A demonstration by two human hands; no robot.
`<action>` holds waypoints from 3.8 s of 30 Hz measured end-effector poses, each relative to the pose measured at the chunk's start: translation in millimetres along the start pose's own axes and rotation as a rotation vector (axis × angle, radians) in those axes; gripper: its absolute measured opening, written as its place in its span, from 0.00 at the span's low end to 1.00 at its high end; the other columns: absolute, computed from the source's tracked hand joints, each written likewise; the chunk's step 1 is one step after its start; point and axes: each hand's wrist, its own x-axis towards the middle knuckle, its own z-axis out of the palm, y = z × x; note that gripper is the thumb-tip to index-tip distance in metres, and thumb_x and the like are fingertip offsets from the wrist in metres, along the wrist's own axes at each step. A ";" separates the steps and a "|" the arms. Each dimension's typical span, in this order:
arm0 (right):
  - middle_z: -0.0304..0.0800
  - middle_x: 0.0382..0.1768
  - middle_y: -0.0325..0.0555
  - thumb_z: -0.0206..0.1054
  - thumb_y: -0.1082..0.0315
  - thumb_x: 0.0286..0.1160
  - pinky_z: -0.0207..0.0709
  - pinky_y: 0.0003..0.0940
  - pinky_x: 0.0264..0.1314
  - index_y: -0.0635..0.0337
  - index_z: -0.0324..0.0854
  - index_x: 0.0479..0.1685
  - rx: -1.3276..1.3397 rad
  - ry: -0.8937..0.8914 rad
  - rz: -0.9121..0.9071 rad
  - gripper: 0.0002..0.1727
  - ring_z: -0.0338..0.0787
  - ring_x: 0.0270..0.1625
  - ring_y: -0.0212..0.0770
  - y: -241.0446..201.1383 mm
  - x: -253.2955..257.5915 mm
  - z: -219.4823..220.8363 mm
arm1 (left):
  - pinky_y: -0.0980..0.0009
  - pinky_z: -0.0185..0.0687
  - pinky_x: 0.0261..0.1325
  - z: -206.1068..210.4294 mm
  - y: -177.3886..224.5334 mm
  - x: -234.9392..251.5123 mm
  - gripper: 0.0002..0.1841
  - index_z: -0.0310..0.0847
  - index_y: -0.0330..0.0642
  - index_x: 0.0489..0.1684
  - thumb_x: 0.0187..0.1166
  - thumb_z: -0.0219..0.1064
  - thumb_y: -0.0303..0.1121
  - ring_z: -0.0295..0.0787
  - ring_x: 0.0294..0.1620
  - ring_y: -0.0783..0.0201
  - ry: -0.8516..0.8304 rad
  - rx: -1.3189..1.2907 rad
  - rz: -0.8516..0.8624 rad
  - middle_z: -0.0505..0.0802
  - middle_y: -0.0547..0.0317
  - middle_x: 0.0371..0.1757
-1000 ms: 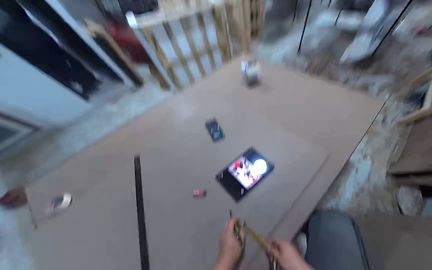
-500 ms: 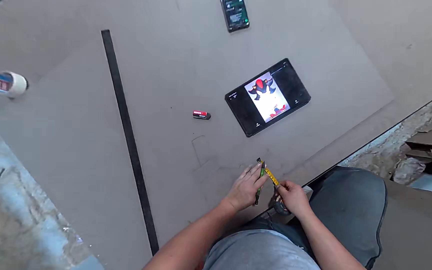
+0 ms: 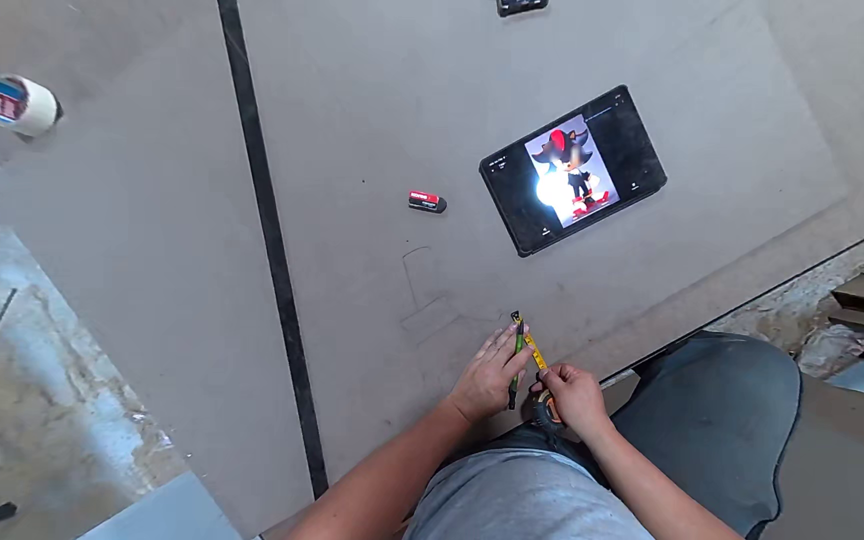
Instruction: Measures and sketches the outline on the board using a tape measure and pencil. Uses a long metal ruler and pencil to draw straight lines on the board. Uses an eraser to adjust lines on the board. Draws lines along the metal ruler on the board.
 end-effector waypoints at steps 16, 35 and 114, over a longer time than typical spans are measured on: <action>0.97 0.29 0.29 0.64 0.51 0.87 0.86 0.44 0.37 0.46 0.90 0.31 -0.040 -0.001 -0.008 0.17 0.93 0.30 0.32 -5.1 1.6 -4.6 | 0.56 0.85 0.71 -62.5 3.9 15.0 0.19 0.80 0.40 0.76 0.90 0.59 0.33 0.89 0.67 0.56 0.186 -0.136 -0.150 0.91 0.49 0.65; 0.98 0.30 0.30 0.66 0.55 0.85 0.87 0.42 0.35 0.46 0.90 0.37 0.011 0.014 -0.019 0.11 0.93 0.29 0.32 -2.1 1.1 -7.8 | 0.53 0.75 0.83 -46.5 4.1 14.3 0.23 0.76 0.42 0.81 0.93 0.53 0.42 0.79 0.80 0.56 0.130 -0.258 -0.165 0.85 0.51 0.77; 0.94 0.26 0.29 0.68 0.55 0.80 0.84 0.48 0.37 0.43 0.90 0.30 0.012 0.020 -0.001 0.11 0.92 0.31 0.33 -0.1 20.3 -42.9 | 0.65 0.83 0.36 -52.4 0.8 122.2 0.04 0.89 0.48 0.32 0.75 0.74 0.34 0.87 0.29 0.71 -0.037 -0.213 -0.657 0.92 0.65 0.28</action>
